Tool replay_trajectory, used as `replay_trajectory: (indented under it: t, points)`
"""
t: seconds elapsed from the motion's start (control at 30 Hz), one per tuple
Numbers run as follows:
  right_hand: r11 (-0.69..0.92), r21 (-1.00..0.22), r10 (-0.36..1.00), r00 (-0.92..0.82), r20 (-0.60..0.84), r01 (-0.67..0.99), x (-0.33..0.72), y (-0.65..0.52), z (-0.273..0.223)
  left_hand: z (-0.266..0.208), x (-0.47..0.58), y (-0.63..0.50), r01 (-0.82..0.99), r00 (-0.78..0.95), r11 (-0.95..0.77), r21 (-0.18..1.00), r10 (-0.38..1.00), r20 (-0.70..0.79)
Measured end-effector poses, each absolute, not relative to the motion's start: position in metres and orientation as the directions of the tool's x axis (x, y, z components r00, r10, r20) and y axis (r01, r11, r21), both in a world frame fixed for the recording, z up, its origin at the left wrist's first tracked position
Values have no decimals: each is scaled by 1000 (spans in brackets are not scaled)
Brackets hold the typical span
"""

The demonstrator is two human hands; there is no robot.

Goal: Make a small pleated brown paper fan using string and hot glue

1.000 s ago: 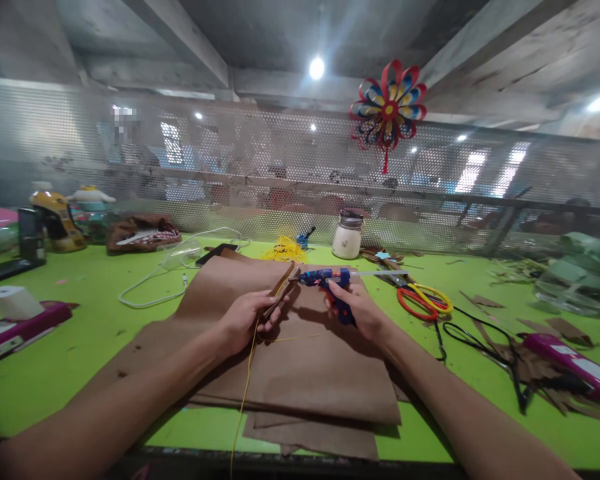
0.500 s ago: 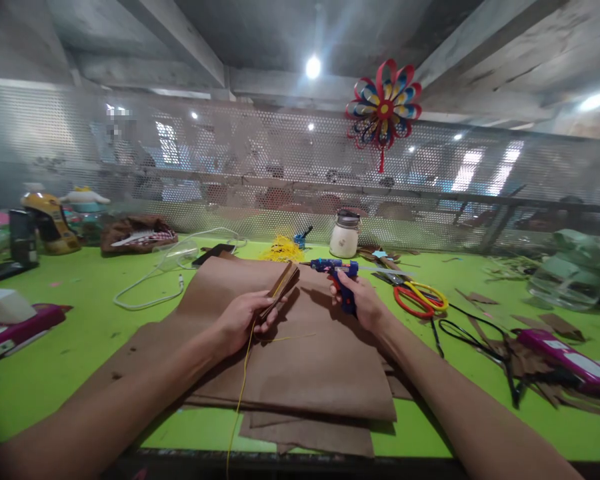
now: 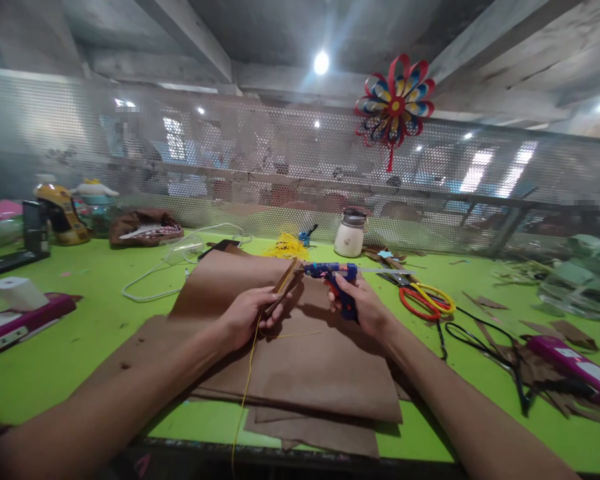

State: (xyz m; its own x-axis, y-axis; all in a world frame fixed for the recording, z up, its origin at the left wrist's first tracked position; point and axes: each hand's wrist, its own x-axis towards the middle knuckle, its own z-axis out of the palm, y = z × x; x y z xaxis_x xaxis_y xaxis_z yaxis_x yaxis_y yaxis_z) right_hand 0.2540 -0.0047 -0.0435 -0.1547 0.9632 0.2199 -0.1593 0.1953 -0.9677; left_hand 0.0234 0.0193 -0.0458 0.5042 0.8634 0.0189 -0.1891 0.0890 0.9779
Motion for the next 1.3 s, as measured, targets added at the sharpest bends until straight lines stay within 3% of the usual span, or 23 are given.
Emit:
replay_trajectory:
  t: [0.5, 0.97, 1.3]
  points:
    - [143, -990, 951, -277, 137, 2, 255, -8, -51, -51, 24, 23, -196, 503, 89, 977, 864, 22]
    - [115, -993, 958, -263, 111, 0, 252, -8, -53, -50, 27, 22, -164, 469, 66, 984, 883, 19]
    - [77, -988, 971, -214, 104, -132, 253, -5, -49, -50, 27, 21, -135, 490, 49, 990, 871, 24]
